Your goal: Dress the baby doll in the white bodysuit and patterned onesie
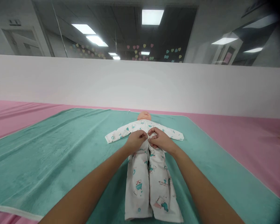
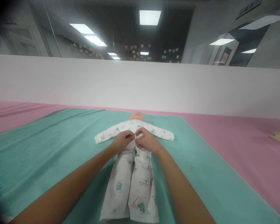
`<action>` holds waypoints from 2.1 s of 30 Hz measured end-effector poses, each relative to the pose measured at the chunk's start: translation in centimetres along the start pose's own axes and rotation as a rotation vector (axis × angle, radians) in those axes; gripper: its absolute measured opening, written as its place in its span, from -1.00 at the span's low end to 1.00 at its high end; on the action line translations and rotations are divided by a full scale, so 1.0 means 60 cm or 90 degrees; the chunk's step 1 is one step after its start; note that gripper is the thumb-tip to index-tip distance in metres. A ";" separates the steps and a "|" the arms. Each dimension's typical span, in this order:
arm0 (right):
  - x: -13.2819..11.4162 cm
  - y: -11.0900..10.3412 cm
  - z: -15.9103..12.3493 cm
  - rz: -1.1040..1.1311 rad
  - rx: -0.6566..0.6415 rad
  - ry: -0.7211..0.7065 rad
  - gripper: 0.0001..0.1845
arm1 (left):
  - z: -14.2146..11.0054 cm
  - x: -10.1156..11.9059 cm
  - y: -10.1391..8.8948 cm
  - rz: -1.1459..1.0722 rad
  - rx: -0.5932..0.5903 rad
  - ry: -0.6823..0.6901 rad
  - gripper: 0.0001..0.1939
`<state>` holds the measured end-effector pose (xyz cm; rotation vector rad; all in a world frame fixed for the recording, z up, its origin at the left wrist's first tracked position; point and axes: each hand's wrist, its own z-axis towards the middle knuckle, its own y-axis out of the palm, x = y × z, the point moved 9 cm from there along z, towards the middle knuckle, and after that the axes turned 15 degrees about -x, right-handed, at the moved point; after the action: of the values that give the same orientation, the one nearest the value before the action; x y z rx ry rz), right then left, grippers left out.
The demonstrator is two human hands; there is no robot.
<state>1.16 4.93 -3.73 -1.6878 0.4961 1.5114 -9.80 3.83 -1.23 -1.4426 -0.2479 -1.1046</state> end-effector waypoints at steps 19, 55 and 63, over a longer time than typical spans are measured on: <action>-0.010 0.008 0.000 0.026 -0.007 0.002 -0.63 | 0.001 -0.005 0.001 0.066 0.038 -0.125 -0.92; -0.002 -0.020 0.001 -0.048 0.162 0.022 -0.88 | -0.011 0.036 0.018 0.438 0.109 -0.070 -0.88; -0.014 -0.012 -0.003 -0.145 0.108 0.041 -0.82 | -0.015 0.037 0.012 0.366 0.134 -0.025 -0.86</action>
<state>1.62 5.05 -2.73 -1.6048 0.4366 1.2200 -8.53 1.89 -0.28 -1.2367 0.0281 -0.5631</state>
